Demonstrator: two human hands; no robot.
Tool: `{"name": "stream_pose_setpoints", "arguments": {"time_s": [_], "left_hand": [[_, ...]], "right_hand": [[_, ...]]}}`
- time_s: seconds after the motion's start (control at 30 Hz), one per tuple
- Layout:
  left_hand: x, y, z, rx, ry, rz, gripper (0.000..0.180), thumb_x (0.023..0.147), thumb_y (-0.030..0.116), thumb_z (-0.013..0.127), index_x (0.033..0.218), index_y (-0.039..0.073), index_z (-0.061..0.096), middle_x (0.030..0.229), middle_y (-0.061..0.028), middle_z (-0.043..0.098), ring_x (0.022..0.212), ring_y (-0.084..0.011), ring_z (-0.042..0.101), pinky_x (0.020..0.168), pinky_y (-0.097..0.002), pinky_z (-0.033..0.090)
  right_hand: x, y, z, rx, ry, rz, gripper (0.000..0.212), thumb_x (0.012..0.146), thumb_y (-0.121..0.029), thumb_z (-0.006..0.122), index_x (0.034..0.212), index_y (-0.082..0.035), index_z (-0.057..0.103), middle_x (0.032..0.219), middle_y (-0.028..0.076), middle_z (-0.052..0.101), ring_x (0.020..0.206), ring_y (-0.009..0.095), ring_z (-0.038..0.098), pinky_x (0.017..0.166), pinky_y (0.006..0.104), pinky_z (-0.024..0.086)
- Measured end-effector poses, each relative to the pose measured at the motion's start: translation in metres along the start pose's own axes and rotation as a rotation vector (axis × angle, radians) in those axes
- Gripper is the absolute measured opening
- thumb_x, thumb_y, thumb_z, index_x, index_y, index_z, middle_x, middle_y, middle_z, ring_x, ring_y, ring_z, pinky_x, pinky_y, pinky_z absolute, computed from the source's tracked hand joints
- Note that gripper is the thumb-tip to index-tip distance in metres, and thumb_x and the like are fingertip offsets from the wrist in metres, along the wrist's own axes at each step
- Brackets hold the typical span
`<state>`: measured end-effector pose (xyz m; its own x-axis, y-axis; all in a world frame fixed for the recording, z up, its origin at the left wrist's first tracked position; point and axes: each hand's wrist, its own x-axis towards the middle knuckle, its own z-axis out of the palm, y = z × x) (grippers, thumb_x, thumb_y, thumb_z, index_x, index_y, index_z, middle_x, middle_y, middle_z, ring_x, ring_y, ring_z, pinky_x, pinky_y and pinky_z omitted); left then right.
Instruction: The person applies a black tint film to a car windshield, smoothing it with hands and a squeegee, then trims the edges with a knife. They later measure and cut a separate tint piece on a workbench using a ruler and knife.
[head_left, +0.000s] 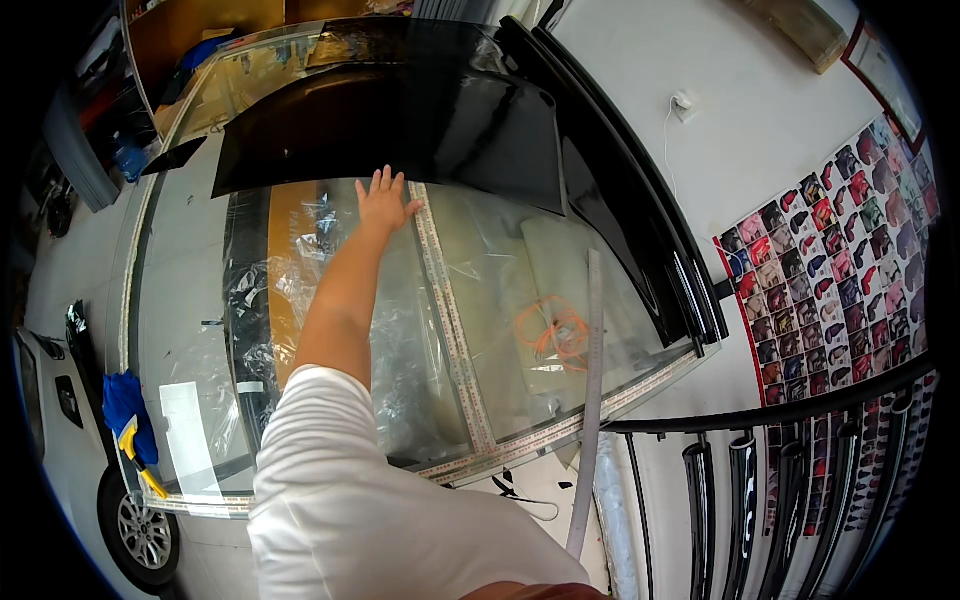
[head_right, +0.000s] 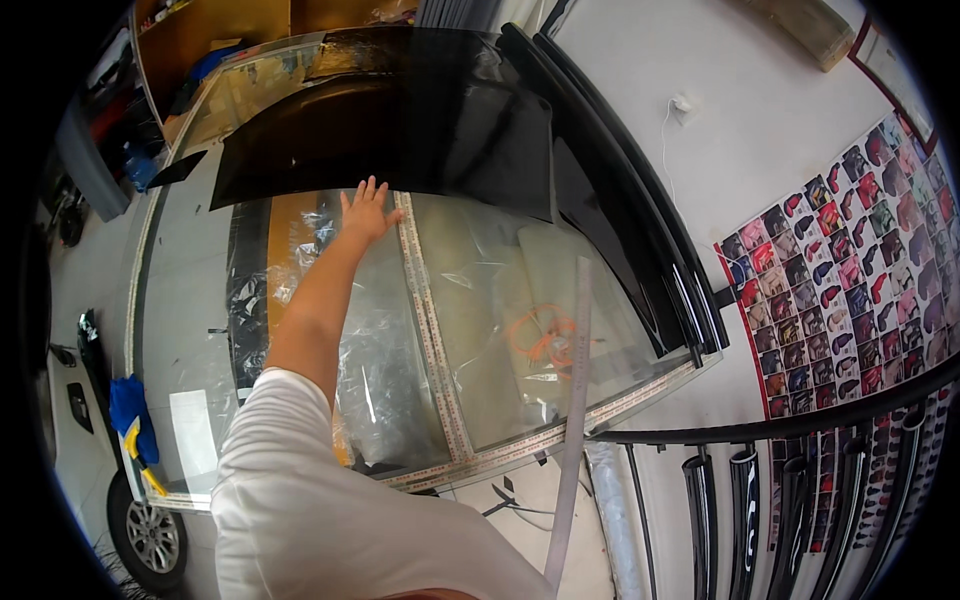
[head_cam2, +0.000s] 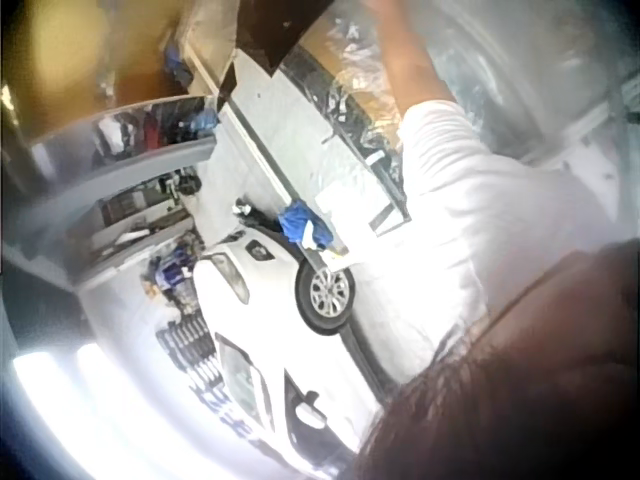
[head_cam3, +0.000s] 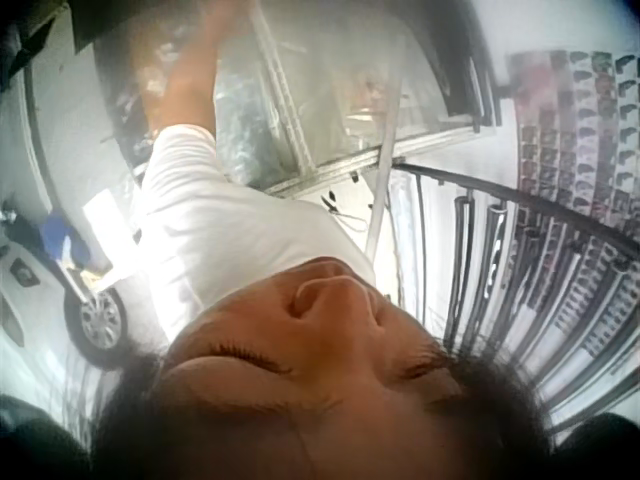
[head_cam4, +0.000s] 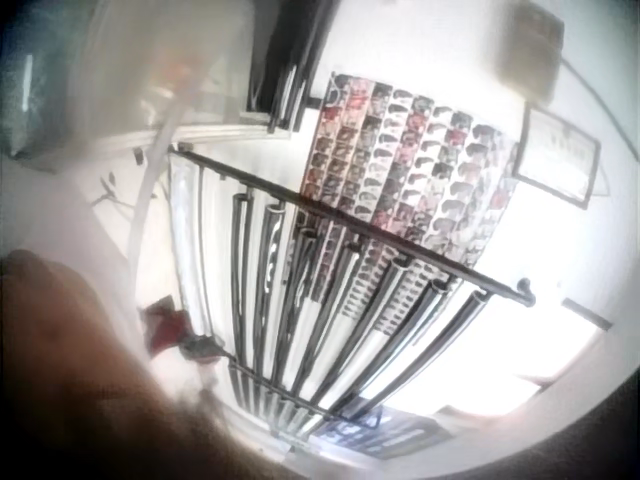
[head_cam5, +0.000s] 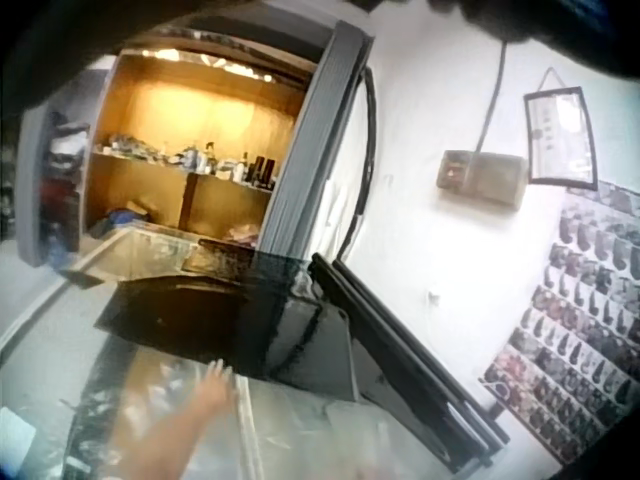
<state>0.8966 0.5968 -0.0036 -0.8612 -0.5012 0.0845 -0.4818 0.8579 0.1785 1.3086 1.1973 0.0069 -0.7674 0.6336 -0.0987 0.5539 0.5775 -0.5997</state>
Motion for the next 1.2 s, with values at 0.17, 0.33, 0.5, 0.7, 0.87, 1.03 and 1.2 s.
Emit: {"name": "stream_pose_setpoints", "arguments": {"time_s": [0.17, 0.33, 0.5, 0.7, 0.87, 1.03, 1.2], "left_hand": [[0.026, 0.009, -0.008, -0.024, -0.146, -0.059, 0.087, 0.08, 0.077, 0.031, 0.146, 0.022, 0.022, 0.154, -0.0063, 0.013, 0.142, -0.0245, 0.012, 0.112, -0.0542, 0.004], [0.004, 0.019, -0.012, 0.019, -0.186, -0.07, 0.094, 0.075, 0.082, 0.033, 0.146, 0.022, 0.022, 0.153, -0.0083, 0.016, 0.141, -0.0256, 0.013, 0.111, -0.0546, 0.004], [-0.056, 0.018, -0.021, 0.125, -0.2, -0.014, 0.093, 0.076, 0.081, 0.032, 0.147, 0.021, 0.022, 0.152, -0.0109, 0.018, 0.141, -0.0274, 0.016, 0.111, -0.0554, 0.006], [-0.152, 0.018, -0.039, 0.159, -0.24, 0.022, 0.091, 0.078, 0.079, 0.03, 0.146, 0.019, 0.022, 0.151, -0.0127, 0.02, 0.139, -0.0292, 0.019, 0.11, -0.0561, 0.007], [-0.23, 0.024, -0.048, 0.199, -0.265, 0.05, 0.093, 0.077, 0.079, 0.032, 0.146, 0.018, 0.023, 0.15, -0.0159, 0.022, 0.138, -0.0317, 0.022, 0.11, -0.0565, 0.008], [-0.299, 0.039, -0.058, 0.243, -0.379, 0.01, 0.094, 0.076, 0.079, 0.035, 0.147, 0.019, 0.02, 0.151, -0.0167, 0.019, 0.139, -0.0319, 0.02, 0.111, -0.0553, 0.007], [-0.33, 0.044, -0.061, 0.153, -0.294, 0.045, 0.092, 0.076, 0.078, 0.038, 0.145, 0.017, 0.028, 0.148, -0.0184, 0.024, 0.137, -0.0323, 0.024, 0.11, -0.0564, 0.008]], "right_hand": [[0.013, -0.015, 0.01, 0.009, -0.017, 0.0, 0.027, 0.074, -0.02, 0.071, 0.064, -0.002, 0.053, 0.06, 0.005, 0.057, 0.055, 0.014, 0.047, 0.049, 0.0316, 0.038], [0.026, -0.023, 0.019, 0.033, -0.066, -0.028, 0.026, 0.074, -0.019, 0.071, 0.065, -0.002, 0.053, 0.06, 0.005, 0.057, 0.055, 0.014, 0.047, 0.05, 0.0316, 0.039], [0.039, -0.022, 0.029, 0.079, -0.151, -0.088, 0.025, 0.074, -0.018, 0.071, 0.067, -0.002, 0.054, 0.061, 0.006, 0.057, 0.056, 0.015, 0.047, 0.05, 0.0315, 0.039], [0.06, -0.028, 0.042, 0.169, -0.272, -0.189, 0.024, 0.074, -0.017, 0.071, 0.068, -0.001, 0.054, 0.061, 0.006, 0.056, 0.056, 0.015, 0.048, 0.05, 0.0314, 0.039], [0.074, -0.036, 0.053, 0.237, -0.359, -0.255, 0.023, 0.074, -0.016, 0.071, 0.069, -0.001, 0.055, 0.061, 0.006, 0.056, 0.056, 0.015, 0.048, 0.05, 0.0313, 0.04], [0.085, -0.039, 0.06, 0.271, -0.424, -0.317, 0.022, 0.074, -0.015, 0.071, 0.07, 0.0, 0.055, 0.061, 0.007, 0.056, 0.057, 0.015, 0.049, 0.051, 0.0312, 0.04], [0.094, -0.029, 0.057, 0.273, -0.461, -0.36, 0.021, 0.073, -0.014, 0.071, 0.071, 0.0, 0.056, 0.062, 0.007, 0.056, 0.057, 0.015, 0.049, 0.051, 0.0311, 0.04]]}}
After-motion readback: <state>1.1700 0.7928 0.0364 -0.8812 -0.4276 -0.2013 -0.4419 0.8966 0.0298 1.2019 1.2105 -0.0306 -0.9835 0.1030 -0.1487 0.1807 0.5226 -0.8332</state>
